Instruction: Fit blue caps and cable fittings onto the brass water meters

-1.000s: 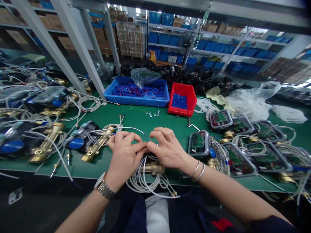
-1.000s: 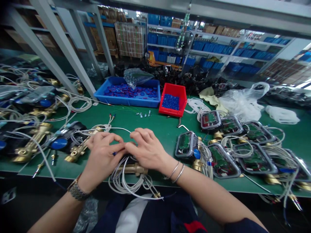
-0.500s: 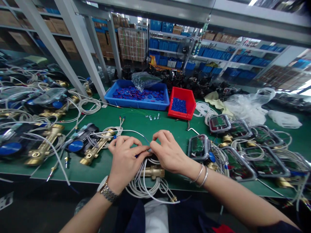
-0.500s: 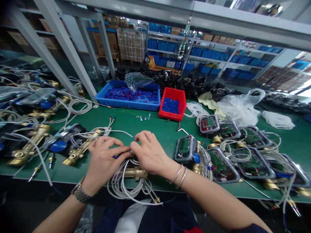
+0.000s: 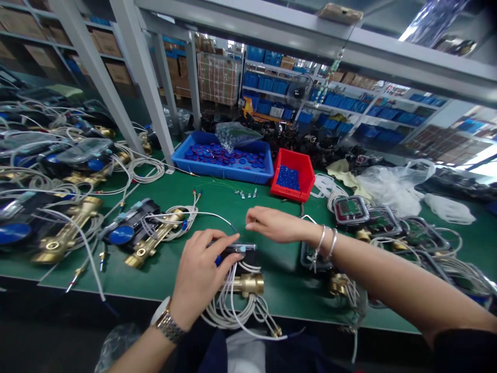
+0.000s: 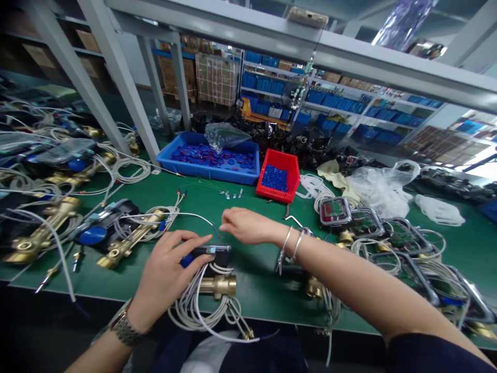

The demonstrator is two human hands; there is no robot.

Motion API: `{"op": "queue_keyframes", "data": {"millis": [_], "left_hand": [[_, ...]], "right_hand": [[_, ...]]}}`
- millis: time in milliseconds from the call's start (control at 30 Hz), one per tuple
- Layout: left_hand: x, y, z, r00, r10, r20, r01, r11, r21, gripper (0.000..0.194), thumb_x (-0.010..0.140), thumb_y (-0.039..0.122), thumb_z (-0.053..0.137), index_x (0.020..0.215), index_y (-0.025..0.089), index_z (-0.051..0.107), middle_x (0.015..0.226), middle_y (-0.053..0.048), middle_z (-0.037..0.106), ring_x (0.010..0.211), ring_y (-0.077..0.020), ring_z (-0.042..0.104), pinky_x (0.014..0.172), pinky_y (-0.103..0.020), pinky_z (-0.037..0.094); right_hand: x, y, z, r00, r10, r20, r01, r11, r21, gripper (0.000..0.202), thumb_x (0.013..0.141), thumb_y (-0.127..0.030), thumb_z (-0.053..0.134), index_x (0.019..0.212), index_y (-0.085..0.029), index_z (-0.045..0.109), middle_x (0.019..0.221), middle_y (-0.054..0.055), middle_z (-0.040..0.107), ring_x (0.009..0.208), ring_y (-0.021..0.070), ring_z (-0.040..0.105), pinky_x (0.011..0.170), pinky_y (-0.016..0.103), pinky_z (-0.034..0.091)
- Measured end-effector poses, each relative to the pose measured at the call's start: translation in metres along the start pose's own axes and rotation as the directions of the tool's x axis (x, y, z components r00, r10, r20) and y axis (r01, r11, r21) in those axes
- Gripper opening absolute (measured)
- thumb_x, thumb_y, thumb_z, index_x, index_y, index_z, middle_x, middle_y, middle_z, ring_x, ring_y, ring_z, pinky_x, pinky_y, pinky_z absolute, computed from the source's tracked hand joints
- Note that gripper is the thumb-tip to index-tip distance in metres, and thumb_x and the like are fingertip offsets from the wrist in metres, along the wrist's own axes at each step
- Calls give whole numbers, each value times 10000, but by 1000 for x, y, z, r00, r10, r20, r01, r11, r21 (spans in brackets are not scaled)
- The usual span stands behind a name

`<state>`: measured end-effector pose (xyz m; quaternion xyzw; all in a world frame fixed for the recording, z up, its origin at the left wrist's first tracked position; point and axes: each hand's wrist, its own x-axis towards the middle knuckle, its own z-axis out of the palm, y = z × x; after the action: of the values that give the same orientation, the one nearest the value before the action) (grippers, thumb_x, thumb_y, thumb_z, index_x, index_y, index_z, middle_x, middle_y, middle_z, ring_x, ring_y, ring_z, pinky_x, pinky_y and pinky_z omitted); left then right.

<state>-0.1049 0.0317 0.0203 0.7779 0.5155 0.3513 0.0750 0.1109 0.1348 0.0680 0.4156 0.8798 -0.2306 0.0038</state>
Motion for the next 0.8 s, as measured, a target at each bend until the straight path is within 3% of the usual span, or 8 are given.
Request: {"op": "queue_keyframes", "data": {"millis": [67, 167, 333, 467, 633, 700, 800], "left_hand": [[-4, -10, 2, 1000, -16, 13, 17, 998, -62, 384, 906, 343, 696, 1284, 302, 641, 1102, -27, 675, 1024, -212, 588, 906, -398, 484], [-13, -18, 4, 999, -30, 23, 32, 994, -109, 368, 949, 342, 634, 1313, 298, 613, 1151, -36, 669, 1078, -209, 587, 944, -389, 500], [-17, -18, 3, 999, -27, 31, 30, 991, -131, 366, 953, 324, 624, 1316, 283, 613, 1180, -60, 664, 1106, -222, 586, 959, -402, 513], [-16, -19, 2, 1000, -18, 25, 21, 991, -134, 357, 945, 315, 638, 1300, 284, 623, 1170, -55, 671, 1097, -216, 592, 954, -391, 519], [-15, -22, -1, 1000, -2, 0, 1, 991, -133, 350, 935, 309, 651, 1284, 281, 633, 1144, -42, 690, 1081, -205, 612, 945, -367, 524], [-11, -20, -4, 999, 17, -51, -23, 993, -116, 348, 937, 291, 648, 1284, 281, 629, 1148, -36, 697, 1094, -202, 615, 963, -363, 516], [-1, -12, -7, 988, 83, -132, -85, 996, -10, 427, 949, 260, 622, 1371, 270, 560, 1306, -57, 654, 1248, -236, 556, 1103, -435, 424]], "right_hand": [[24, 29, -10, 989, 133, -58, -136, 989, -57, 195, 962, -243, 619, 1143, -169, 614, 1156, 94, 664, 1046, 200, 622, 931, 322, 480], [59, 68, -8, 952, 272, -143, -287, 953, -97, 346, 947, -232, 646, 1272, -139, 574, 1258, 137, 629, 1101, 235, 628, 963, 399, 508], [96, 96, 16, 902, 376, -213, -407, 904, -129, 374, 971, -364, 625, 1289, -171, 586, 1289, 100, 608, 1086, 236, 640, 908, 450, 565], [104, 96, 24, 891, 398, -218, -433, 889, -147, 371, 967, -360, 632, 1271, -150, 596, 1272, 112, 617, 1083, 236, 643, 911, 442, 563], [91, 86, 0, 893, 396, -214, -433, 887, -163, 316, 964, -350, 636, 1194, -133, 638, 1210, 121, 645, 1045, 222, 652, 902, 405, 559], [77, 70, -12, 898, 360, -255, -407, 898, -167, 218, 971, -268, 602, 1070, -97, 695, 1116, 150, 669, 1043, 237, 644, 933, 381, 526], [47, 25, -20, 919, 242, -311, -304, 937, -171, 216, 951, -148, 522, 981, -110, 733, 1076, 149, 658, 1044, 226, 619, 974, 328, 463]]}}
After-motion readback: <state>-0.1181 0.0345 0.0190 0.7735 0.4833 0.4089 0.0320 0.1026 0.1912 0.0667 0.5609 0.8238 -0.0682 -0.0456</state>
